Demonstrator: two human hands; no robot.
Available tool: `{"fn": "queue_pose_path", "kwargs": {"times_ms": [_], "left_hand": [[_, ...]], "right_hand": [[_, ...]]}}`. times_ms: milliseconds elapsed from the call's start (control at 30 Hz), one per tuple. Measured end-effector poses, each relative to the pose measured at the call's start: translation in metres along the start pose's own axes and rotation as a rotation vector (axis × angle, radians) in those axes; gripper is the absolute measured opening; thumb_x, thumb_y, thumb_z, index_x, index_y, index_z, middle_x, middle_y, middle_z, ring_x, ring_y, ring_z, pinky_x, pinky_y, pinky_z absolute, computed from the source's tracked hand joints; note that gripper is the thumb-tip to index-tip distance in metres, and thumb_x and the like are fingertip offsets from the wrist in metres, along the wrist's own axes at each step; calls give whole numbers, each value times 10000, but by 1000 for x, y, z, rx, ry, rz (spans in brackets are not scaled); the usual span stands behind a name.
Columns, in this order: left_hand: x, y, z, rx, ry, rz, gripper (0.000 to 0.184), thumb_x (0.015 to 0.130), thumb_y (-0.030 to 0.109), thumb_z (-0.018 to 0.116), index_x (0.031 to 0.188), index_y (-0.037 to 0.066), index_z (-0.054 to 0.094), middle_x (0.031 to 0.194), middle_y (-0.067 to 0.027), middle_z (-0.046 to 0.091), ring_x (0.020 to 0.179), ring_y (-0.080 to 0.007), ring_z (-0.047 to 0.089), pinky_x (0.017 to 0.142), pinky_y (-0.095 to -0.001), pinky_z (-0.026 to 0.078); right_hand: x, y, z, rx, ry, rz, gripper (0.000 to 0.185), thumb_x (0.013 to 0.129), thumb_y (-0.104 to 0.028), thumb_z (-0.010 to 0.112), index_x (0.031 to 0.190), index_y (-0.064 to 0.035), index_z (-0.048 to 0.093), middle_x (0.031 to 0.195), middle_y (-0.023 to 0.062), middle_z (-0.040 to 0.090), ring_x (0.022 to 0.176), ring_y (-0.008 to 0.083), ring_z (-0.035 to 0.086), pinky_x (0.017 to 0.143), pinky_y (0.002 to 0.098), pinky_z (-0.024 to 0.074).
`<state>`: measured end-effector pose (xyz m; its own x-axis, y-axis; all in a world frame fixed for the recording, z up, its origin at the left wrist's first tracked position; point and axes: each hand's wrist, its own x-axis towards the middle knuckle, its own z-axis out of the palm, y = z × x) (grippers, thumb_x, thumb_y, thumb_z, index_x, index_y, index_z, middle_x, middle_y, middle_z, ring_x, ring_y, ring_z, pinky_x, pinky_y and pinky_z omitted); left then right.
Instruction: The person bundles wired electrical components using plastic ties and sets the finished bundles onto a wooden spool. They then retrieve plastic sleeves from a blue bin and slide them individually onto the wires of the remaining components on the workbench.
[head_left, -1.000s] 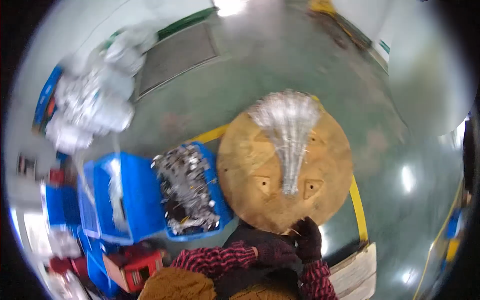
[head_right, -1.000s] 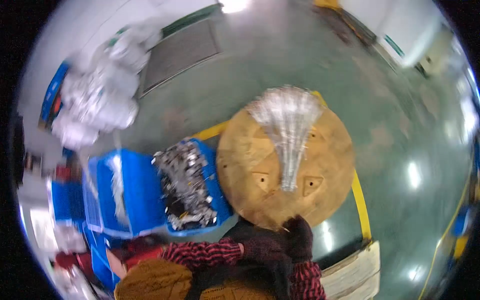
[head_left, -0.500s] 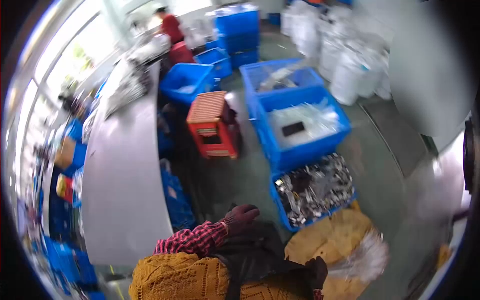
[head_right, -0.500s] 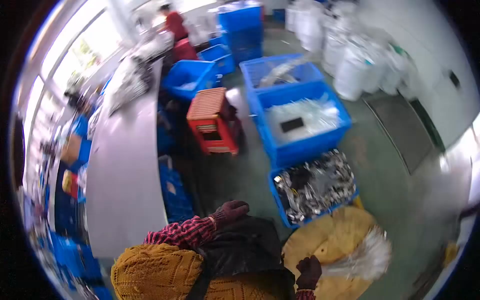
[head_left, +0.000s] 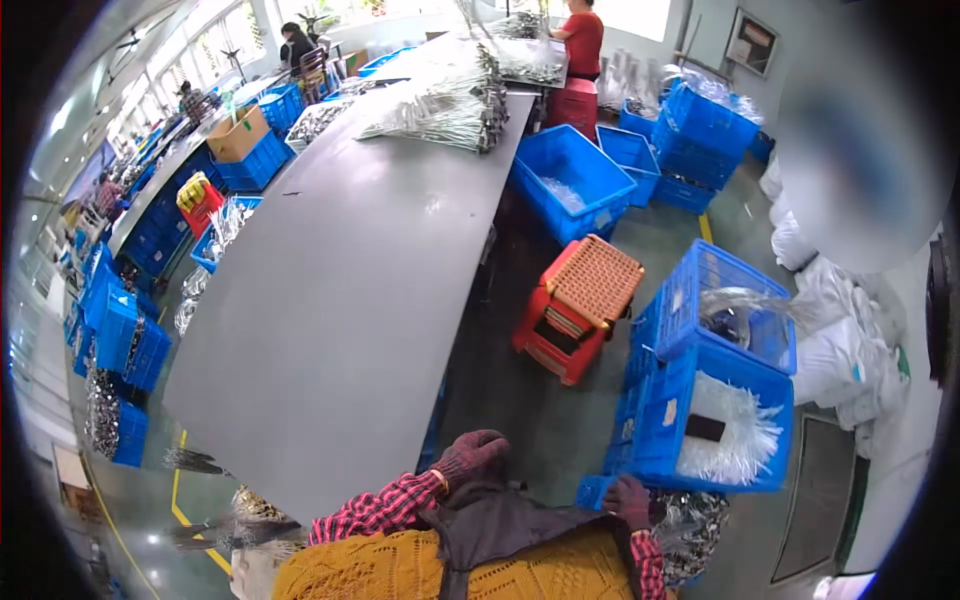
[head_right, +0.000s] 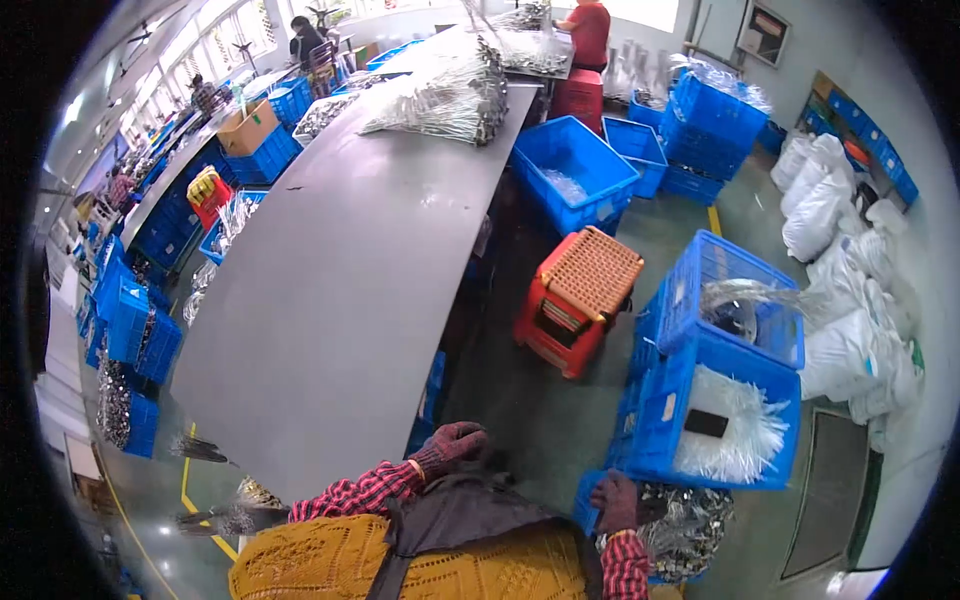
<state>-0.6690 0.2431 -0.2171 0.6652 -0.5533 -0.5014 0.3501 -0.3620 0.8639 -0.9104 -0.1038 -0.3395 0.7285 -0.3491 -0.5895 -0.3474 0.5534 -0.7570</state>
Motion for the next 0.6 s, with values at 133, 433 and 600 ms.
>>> {"fn": "queue_pose_path", "kwargs": {"times_ms": [133, 433, 600], "left_hand": [[62, 46, -35, -358, 100, 0, 340, 920, 259, 660, 1147, 8, 628, 943, -40, 660, 841, -98, 608, 790, -254, 509], [226, 149, -59, -328, 268, -46, 293, 961, 212, 598, 1166, 4, 615, 984, -71, 667, 861, -141, 636, 792, -301, 543], [317, 185, -73, -318, 504, -100, 310, 968, 208, 584, 1166, -30, 602, 999, -118, 670, 891, -199, 672, 809, -341, 558]], "right_hand": [[93, -82, 62, -383, 118, 14, 420, 916, -234, 575, 1282, -35, 518, 984, 117, 604, 777, 221, 606, 611, 370, 539], [400, -167, 16, -289, 133, 126, 437, 905, -203, 580, 1317, -98, 477, 1074, 94, 579, 883, 213, 576, 665, 408, 542], [572, -212, 16, -493, 71, -93, 532, 876, -178, 628, 1365, -86, 438, 1240, 132, 552, 1116, 278, 547, 788, 484, 537]]}}
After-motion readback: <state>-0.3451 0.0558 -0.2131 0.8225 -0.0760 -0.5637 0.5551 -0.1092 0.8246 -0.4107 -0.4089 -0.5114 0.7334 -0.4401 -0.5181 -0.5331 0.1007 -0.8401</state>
